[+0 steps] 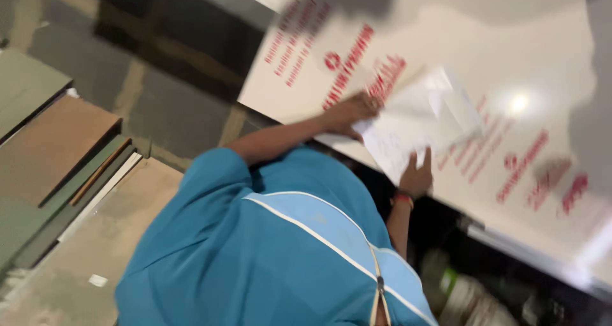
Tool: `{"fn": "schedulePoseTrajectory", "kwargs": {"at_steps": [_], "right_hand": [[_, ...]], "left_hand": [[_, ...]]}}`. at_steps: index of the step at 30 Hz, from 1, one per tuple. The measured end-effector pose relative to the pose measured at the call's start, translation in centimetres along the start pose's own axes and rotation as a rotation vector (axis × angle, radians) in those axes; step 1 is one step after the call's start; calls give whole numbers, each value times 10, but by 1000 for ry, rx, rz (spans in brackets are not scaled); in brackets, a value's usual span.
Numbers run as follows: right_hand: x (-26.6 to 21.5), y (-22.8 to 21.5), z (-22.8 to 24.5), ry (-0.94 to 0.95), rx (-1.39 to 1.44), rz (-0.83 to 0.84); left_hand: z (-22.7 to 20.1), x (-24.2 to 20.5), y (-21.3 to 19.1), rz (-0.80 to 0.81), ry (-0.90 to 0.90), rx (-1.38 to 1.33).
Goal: The person aligns a printed paper on a large white sheet, repeatedly adjusting its position. Another person writes on the sheet while the person holds the paper in place. The person then removes the sheet from the table.
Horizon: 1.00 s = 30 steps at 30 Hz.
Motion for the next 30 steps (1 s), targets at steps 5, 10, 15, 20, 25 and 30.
{"fn": "schedulePoseTrajectory", "kwargs": {"at_steps": [5, 10, 15, 20, 25, 30], "right_hand": [[-4, 18, -24, 179, 173, 150], [-1, 21, -28, 256, 115, 186], [0, 17, -26, 266, 97, 157], [-6, 24, -32, 248, 83, 135], [-5, 29, -35, 212, 113, 88], [-8, 35, -40, 151, 95, 36]], "left_hand": [[8, 0, 6, 10, -40, -9], [-2, 3, 8, 103, -62, 188], [-16, 9, 0, 108, -71, 230], [-16, 10, 1, 115, -56, 255], [-16, 10, 2, 115, -53, 248], [-13, 9, 3, 114, -41, 261]]}}
Point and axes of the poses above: each hand's wrist, its own x-axis towards the middle knuckle, its own y-axis out of the palm, z = x × y, the point moved 7 cm from there along x, towards the middle knuckle, and after that the axes turned 13 degrees about -x, right-handed, at the moved point
